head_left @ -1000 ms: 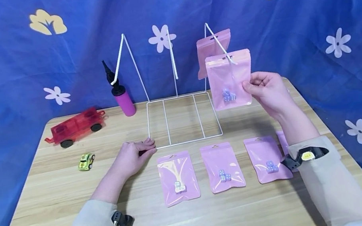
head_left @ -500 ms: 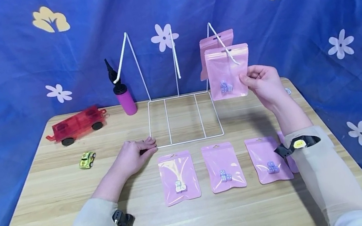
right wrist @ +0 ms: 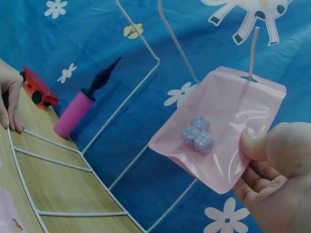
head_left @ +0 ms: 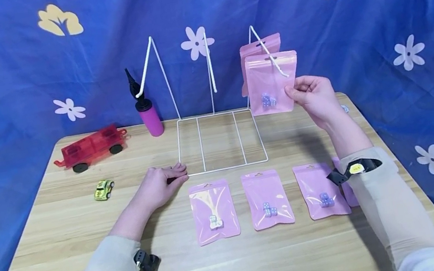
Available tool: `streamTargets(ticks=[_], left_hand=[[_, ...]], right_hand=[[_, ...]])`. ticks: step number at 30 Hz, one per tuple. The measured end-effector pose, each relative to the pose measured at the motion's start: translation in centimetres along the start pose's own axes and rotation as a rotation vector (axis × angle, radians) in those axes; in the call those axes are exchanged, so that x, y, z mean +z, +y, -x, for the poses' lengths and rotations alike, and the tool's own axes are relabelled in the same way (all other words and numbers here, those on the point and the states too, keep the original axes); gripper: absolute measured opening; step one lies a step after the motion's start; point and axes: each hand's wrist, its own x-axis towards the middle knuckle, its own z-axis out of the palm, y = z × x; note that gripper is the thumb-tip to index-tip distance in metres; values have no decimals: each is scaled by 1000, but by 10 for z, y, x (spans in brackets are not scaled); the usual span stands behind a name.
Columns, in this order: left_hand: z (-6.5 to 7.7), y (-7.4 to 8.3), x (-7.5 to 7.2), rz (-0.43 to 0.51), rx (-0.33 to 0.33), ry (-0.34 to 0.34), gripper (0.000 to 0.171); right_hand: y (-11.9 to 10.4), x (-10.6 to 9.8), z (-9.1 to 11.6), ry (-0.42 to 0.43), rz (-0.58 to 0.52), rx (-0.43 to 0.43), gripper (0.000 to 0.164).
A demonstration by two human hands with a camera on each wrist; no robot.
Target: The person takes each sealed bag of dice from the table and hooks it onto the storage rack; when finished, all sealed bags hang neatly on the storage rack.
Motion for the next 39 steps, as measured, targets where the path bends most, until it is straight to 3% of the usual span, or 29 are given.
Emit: streamTargets(ticks=[15,25,32,39], left_hand=[[0,-1,2,22,-7,-3,25],[0,0,1,17,4,2,25],[0,0,1,6,-8,1,25],[-1,0,0,-4,-20,2,26]], right_hand=[[-11,-22,12,11,252,-70,12],[-22,-51,51,-58,342,-53,23],[-23,-80,83,-61,548,-7,28],[-17,-111,113,-74,651,68,32]])
